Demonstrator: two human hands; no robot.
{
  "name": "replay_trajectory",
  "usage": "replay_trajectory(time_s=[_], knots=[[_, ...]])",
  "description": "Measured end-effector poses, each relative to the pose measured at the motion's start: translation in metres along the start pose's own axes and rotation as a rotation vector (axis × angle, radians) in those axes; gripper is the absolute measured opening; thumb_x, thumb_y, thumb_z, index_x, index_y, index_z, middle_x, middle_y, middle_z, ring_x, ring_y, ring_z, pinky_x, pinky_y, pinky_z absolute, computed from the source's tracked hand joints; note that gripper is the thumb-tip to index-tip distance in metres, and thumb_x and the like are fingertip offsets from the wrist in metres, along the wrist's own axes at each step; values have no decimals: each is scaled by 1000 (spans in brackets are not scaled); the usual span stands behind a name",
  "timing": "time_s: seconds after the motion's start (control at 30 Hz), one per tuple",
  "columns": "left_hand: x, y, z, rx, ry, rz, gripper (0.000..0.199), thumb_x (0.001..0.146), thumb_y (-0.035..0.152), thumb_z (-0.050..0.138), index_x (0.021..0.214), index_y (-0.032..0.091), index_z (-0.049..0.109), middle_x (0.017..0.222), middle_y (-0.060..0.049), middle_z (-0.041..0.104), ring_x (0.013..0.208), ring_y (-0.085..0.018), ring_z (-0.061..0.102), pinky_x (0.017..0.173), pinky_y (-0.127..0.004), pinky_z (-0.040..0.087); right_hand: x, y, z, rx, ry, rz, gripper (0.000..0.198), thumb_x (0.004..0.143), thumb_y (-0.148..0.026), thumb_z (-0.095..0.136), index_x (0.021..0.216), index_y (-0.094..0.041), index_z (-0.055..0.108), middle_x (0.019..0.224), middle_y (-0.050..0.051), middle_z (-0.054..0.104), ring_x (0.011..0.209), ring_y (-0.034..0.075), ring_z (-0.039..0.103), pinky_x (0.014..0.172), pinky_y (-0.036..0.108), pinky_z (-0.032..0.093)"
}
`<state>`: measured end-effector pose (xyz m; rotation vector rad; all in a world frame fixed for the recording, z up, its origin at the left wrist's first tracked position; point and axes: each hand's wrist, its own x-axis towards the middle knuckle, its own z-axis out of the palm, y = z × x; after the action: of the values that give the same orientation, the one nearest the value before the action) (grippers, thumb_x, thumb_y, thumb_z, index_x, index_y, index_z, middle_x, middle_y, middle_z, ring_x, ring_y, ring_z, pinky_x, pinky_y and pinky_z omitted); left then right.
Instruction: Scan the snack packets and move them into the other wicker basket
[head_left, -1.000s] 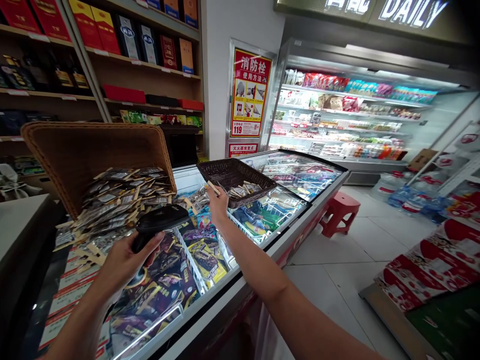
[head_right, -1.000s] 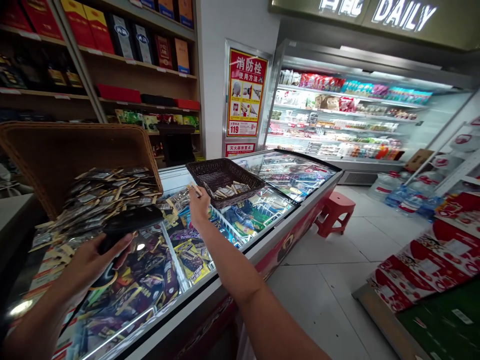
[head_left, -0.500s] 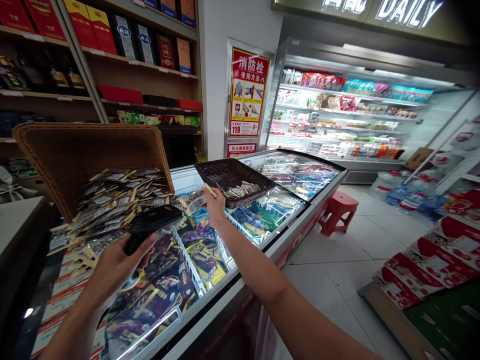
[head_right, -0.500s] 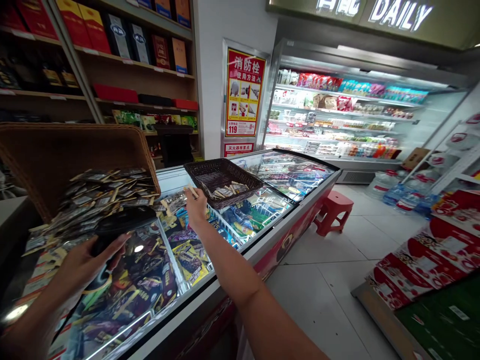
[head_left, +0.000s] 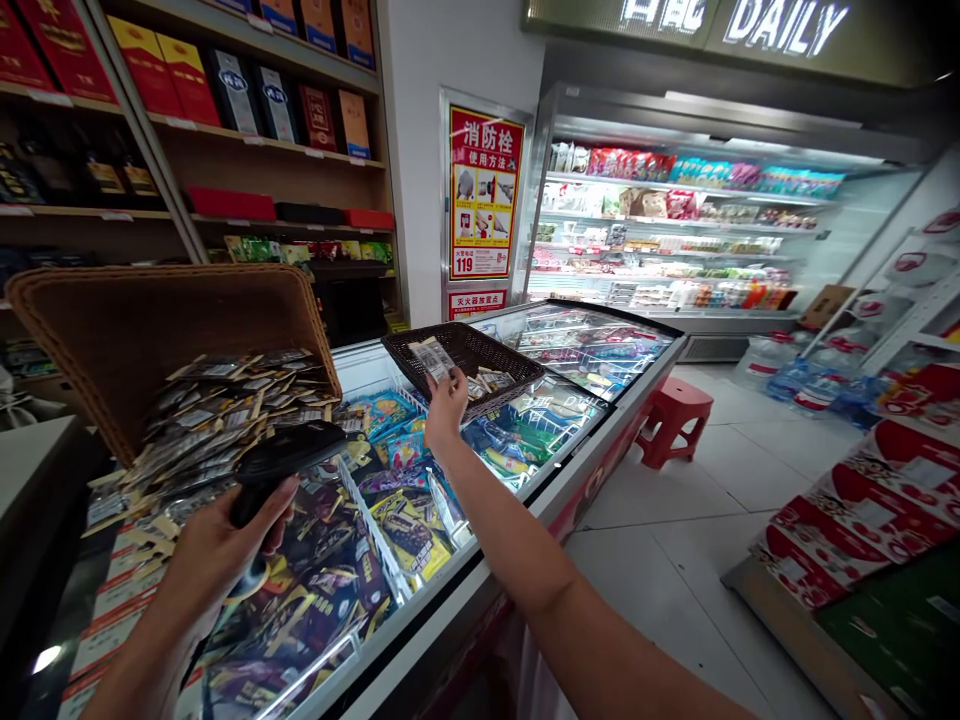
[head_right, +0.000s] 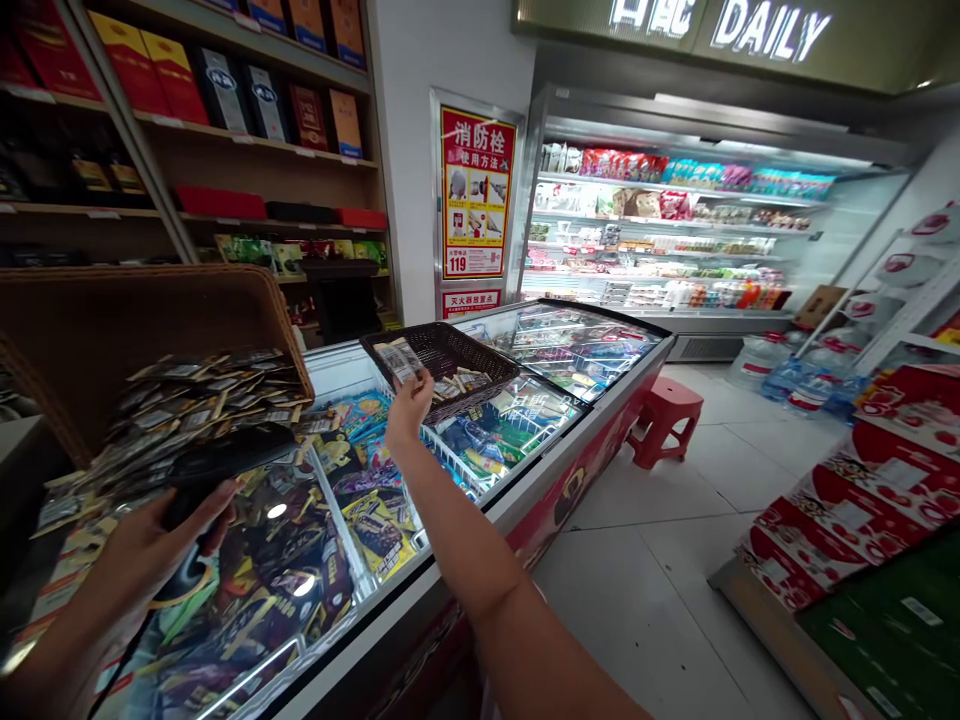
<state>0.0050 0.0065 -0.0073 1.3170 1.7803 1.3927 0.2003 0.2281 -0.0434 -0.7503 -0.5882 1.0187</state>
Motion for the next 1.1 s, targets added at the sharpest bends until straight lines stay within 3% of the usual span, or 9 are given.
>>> replay_trajectory(time_s=[0.1,0.17,0.23,0.43,0.6,0.77,0.87,1.0,1.1], knots=[[3,0,-1,-72,27,-27,60,58,76,90,69,22,67,57,0,60,50,-16,50,49,-28,37,6,-3,-5,-105,41,-106,65,104,-40,49,163,-19,30,158,22,53,143,23,62,119,43,52],[4,0,-2,-101,44,-37,61,54,75,92,69,21,66,56,0,60,49,-15,50,48,-28,38,2,2,-8,-194,-30,-178,75,104,-43,52,169,-23,20,169,23,40,151,24,55,121,44,50],[6,0,-4,-155,83,-31,62,56,73,93,71,20,66,59,1,61,50,-14,51,47,-26,38,-8,13,-9,-298,-195,-225,78,103,-44,54,171,-27,18,174,22,31,152,25,54,120,44,51],[10,-2,-10,-255,213,-80,64,54,70,95,75,18,66,60,2,63,48,-11,52,45,-23,38,-37,49,-8,-815,-740,-285,67,101,-40,60,163,-20,45,167,19,47,158,32,44,130,50,40],[11,6,-9,-345,283,-129,69,44,68,98,77,16,67,61,3,63,46,-9,53,44,-23,39,-40,59,-12,-1163,-991,-361,73,109,-49,47,173,-18,30,181,15,29,170,31,23,137,54,25],[8,11,-5,-347,289,-136,71,41,71,97,74,17,65,58,4,62,44,-9,52,42,-23,37,-47,57,-11,-1282,-1292,-449,77,111,-63,37,176,-24,24,184,7,24,173,29,12,138,53,23],[7,12,-3,-328,280,-127,70,41,72,96,73,17,65,59,3,63,45,-9,52,42,-23,37,-51,55,-8,-1261,-1455,-489,71,111,-64,42,173,-30,35,181,4,31,172,28,16,137,52,25],[8,10,-3,-317,277,-126,69,44,70,97,73,16,65,61,3,63,46,-9,52,43,-23,38,-55,53,-4,-1167,-1338,-528,53,109,-59,56,147,-25,68,146,12,72,155,31,50,129,51,36],[9,7,-4,-331,258,-124,67,48,67,98,75,16,65,63,3,64,47,-9,53,45,-23,40,-59,51,-4,-1057,-1138,-539,45,106,-56,63,136,-25,75,125,12,79,135,31,65,123,50,43]])
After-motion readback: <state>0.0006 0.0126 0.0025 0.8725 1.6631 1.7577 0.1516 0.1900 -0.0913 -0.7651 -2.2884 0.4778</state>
